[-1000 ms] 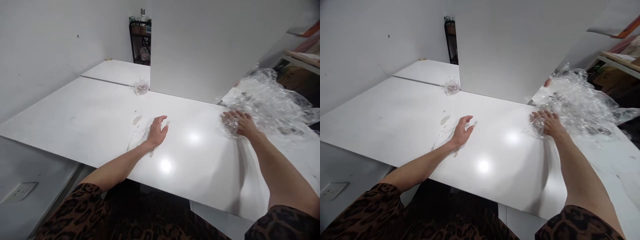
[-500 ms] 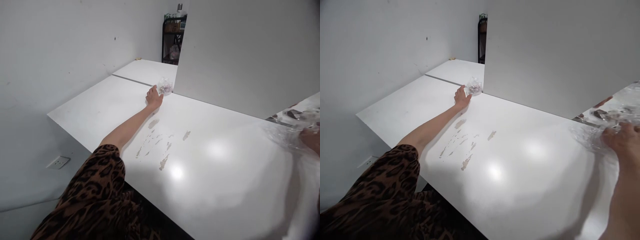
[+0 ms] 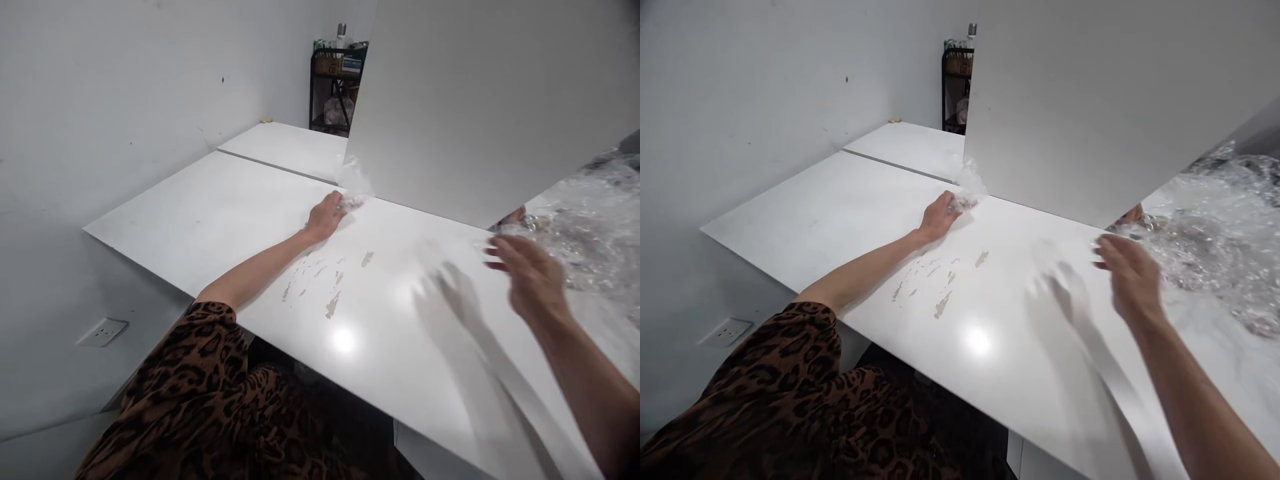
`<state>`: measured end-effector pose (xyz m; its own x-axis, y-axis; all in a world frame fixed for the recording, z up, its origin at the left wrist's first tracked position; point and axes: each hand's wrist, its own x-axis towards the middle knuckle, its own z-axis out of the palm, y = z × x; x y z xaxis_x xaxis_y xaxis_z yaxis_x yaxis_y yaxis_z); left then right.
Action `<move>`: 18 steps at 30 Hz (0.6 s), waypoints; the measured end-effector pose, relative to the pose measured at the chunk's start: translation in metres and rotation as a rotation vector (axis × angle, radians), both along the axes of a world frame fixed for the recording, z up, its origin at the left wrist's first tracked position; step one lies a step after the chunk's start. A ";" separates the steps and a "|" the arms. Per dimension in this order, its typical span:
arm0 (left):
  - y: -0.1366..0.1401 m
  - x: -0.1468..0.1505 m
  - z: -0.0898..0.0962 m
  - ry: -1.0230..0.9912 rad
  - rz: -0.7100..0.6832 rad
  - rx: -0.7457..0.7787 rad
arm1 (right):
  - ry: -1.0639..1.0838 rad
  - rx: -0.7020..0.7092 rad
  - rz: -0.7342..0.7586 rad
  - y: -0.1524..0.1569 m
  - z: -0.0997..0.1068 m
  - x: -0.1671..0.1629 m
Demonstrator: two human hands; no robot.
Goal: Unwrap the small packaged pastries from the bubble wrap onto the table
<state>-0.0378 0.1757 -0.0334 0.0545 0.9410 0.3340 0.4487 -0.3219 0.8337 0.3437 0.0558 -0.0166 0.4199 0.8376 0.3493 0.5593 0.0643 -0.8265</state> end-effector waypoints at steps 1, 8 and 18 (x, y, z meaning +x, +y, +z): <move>-0.022 0.001 0.002 0.058 -0.078 0.029 | 0.248 -0.061 0.138 -0.008 0.000 -0.027; -0.128 -0.001 0.010 0.309 -0.459 0.241 | 0.856 -0.435 0.504 -0.068 -0.002 -0.161; -0.200 -0.005 0.019 0.154 -0.516 0.069 | 0.791 0.046 0.347 -0.119 0.007 -0.189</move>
<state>-0.0428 -0.0241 -0.0143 0.5569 0.7553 0.3456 0.3329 -0.5842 0.7402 0.1551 -0.0629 -0.0094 0.2775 0.9556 0.0990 -0.2368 0.1679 -0.9569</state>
